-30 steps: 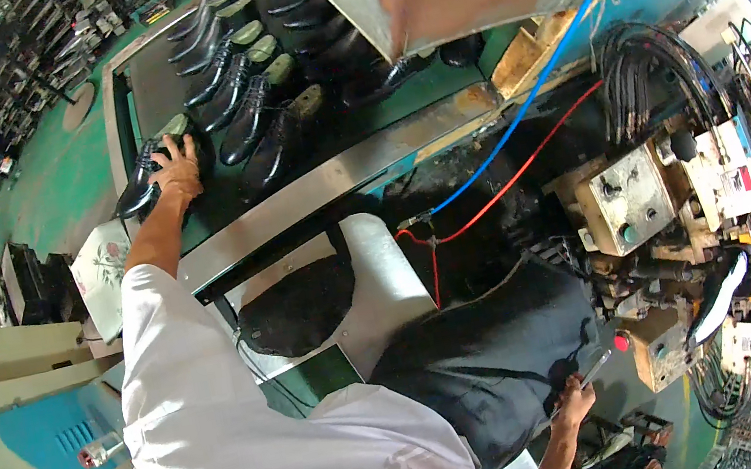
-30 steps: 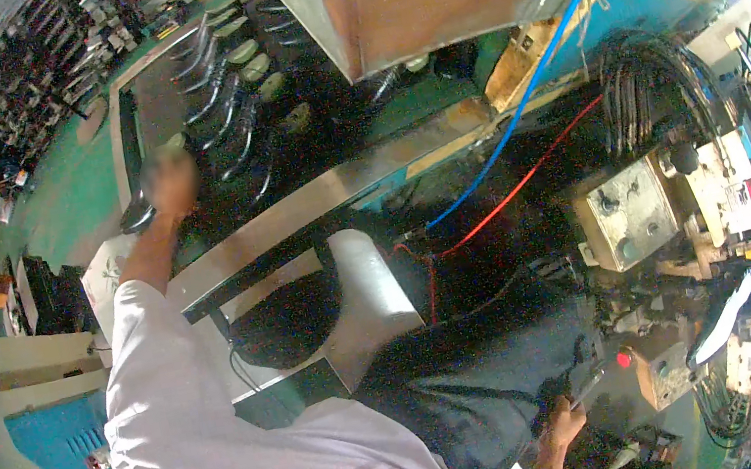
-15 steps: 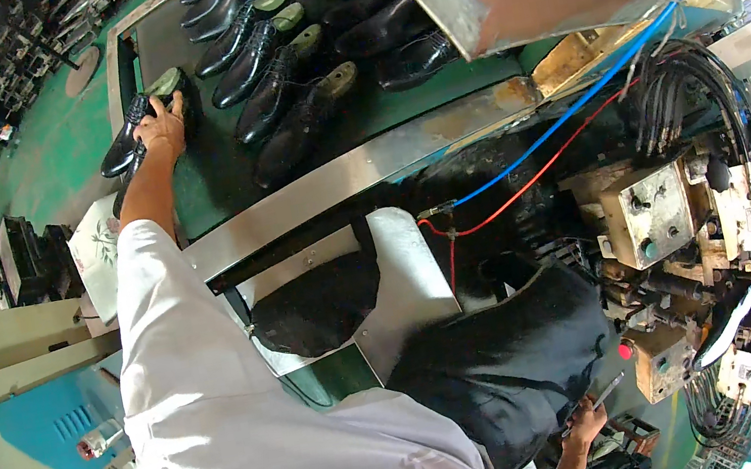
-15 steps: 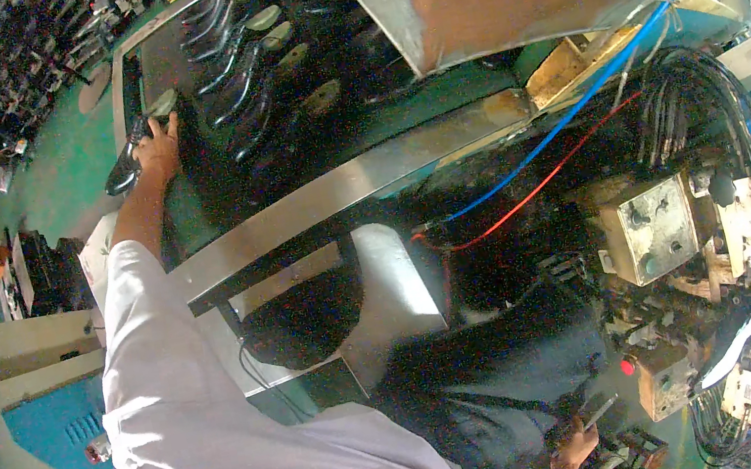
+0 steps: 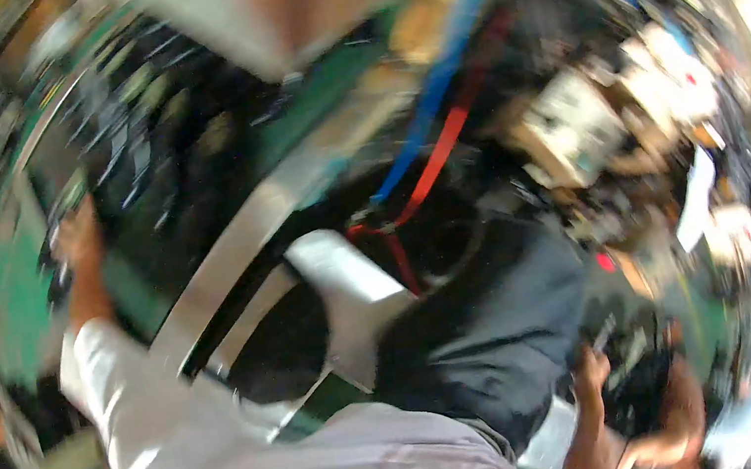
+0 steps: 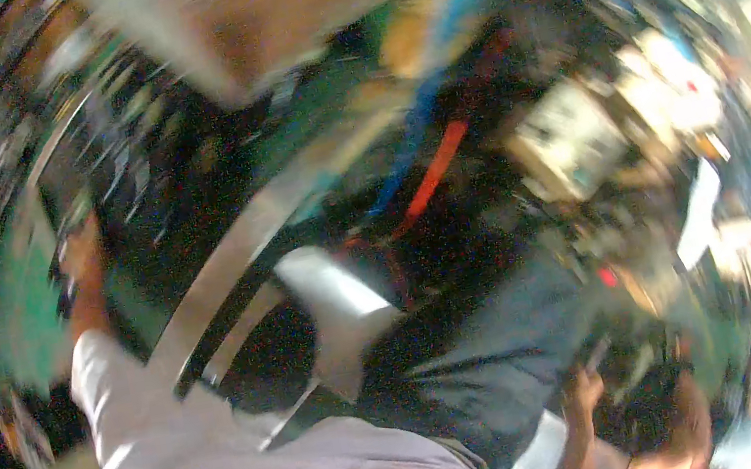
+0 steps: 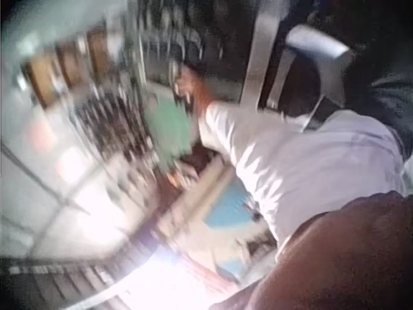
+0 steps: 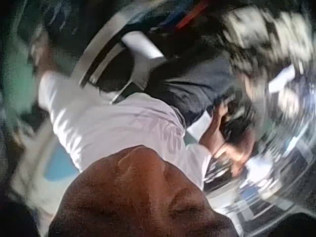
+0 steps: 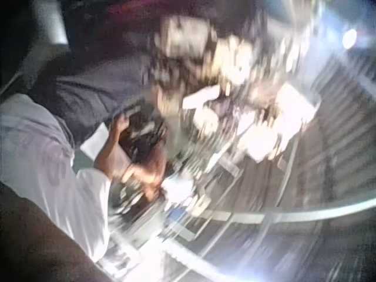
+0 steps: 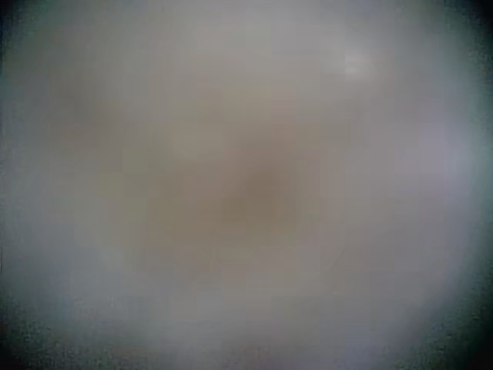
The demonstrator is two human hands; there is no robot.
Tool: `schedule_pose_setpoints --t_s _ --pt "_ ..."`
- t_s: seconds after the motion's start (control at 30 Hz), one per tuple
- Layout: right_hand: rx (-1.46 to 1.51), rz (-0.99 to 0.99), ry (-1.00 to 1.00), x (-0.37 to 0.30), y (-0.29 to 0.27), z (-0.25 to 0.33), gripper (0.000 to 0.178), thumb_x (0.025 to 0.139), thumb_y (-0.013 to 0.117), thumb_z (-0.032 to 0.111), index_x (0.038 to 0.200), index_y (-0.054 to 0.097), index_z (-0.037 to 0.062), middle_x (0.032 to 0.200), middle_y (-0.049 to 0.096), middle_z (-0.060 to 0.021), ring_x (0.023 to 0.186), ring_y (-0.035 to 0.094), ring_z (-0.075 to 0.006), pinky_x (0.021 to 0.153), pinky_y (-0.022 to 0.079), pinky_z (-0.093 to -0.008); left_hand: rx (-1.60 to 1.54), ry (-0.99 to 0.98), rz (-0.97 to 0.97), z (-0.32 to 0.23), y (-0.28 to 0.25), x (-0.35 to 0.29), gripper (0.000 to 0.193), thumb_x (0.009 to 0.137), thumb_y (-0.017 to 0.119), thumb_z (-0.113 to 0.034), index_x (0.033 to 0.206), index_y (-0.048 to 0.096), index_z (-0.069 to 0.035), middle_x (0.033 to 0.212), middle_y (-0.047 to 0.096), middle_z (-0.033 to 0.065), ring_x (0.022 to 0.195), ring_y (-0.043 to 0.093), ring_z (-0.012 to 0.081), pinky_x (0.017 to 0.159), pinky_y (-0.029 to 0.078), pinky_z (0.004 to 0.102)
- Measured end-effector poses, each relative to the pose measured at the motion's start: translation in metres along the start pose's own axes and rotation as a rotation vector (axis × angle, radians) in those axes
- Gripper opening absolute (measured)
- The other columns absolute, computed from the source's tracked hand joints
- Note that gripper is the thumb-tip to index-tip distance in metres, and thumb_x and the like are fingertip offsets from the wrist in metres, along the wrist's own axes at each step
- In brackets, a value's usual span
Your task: The person repairs black leather shoes by attaching white soles using a hammer and a metal tool. They repeatedly pick up shoes from a conveyor belt, place them on a padded work surface, and strike the sole edges to secure them. The person handles the shoes one at a time, rotating them to work on different sections of the sole.
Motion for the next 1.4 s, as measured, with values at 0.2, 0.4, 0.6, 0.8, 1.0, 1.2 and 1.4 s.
schedule_pose_setpoints --t_s 0.2,0.4,0.6,0.8,1.0,1.2,1.4 --pt "-0.198 -0.207 -0.09 0.028 -0.003 0.022 0.012 0.094 0.068 0.01 0.103 0.067 0.0034 0.064 0.051 0.0038 0.049 0.048 -0.0087 0.045 0.037 -0.0276 -0.045 0.424 0.047 -0.046 -0.028 0.043 0.034 0.094 0.072 -0.017 0.125 0.067 -0.003 0.127 0.072 0.0218 0.119 0.07 0.0413 0.093 0.061 0.0503" --pt "-0.329 -0.249 -0.239 0.009 0.058 0.11 0.021 0.093 0.07 0.018 0.097 0.07 -0.003 0.082 0.075 -0.0195 0.073 0.073 -0.0317 0.068 0.056 -0.0432 -0.244 1.144 -0.463 -0.341 -0.145 -0.121 0.017 0.093 0.065 -0.015 0.105 0.075 -0.008 0.115 0.074 0.018 0.102 0.071 0.0385 0.09 0.058 0.0494" --pt "-0.784 -0.171 -0.143 0.003 0.091 0.065 0.026 0.087 0.075 0.025 0.098 0.065 0.0036 0.096 0.074 -0.0263 0.092 0.072 -0.0482 0.084 0.057 -0.057 -1.235 1.647 0.082 -0.578 -0.422 -0.467 0.04 0.11 0.053 -0.025 0.132 0.066 0.005 0.129 0.071 0.0266 0.123 0.067 0.0416 0.104 0.052 0.0439" --pt "-0.749 -0.099 -0.217 0.002 0.093 0.058 0.031 0.085 0.079 0.022 0.102 0.059 0.006 0.102 0.073 -0.0189 0.089 0.073 -0.0442 0.078 0.058 -0.0548 -1.597 1.668 0.408 -0.796 -0.542 -0.592 0.061 0.109 0.06 -0.041 0.146 0.056 0.007 0.136 0.07 0.0239 0.128 0.067 0.0332 0.11 0.049 0.0409" --pt "-0.458 -0.251 -0.182 0.011 0.062 0.044 0.036 0.094 0.072 0.02 0.122 0.064 -0.0009 0.111 0.073 -0.0255 0.097 0.071 -0.0484 0.084 0.056 -0.0549 -1.565 1.48 1.592 -0.927 -0.594 -0.685 0.061 0.093 0.078 -0.05 0.135 0.065 -0.008 0.128 0.071 0.0133 0.119 0.067 0.0267 0.103 0.051 0.0549" --pt "-0.22 -0.365 -0.22 0.005 -0.001 0.04 0.04 0.107 0.063 0.026 0.132 0.066 -0.0049 0.089 0.072 -0.0203 0.076 0.07 -0.0283 0.073 0.056 -0.0429 -1.441 1.689 1.337 -0.852 -0.636 -0.709 0.066 0.093 0.075 -0.015 0.153 0.046 -0.006 0.12 0.067 0.0126 0.1 0.068 0.0188 0.078 0.062 0.0354" --pt "-0.276 -0.351 -0.094 -0.026 -0.082 0.024 0.039 0.109 0.06 0.03 0.123 0.071 -0.0047 0.072 0.072 -0.0081 0.062 0.066 -0.0143 0.058 0.053 -0.0339 -1.433 1.809 1.156 -0.706 -0.573 -0.697 0.091 0.087 0.077 -0.002 0.164 0.029 -0.003 0.153 0.052 0.0154 0.138 0.052 0.0261 0.117 0.043 0.0394"
Point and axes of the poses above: each hand's wrist, its own x-axis towards the middle knuckle, its own y-axis out of the palm, z = x × y, the point moved 8 cm from there along x, towards the middle knuckle
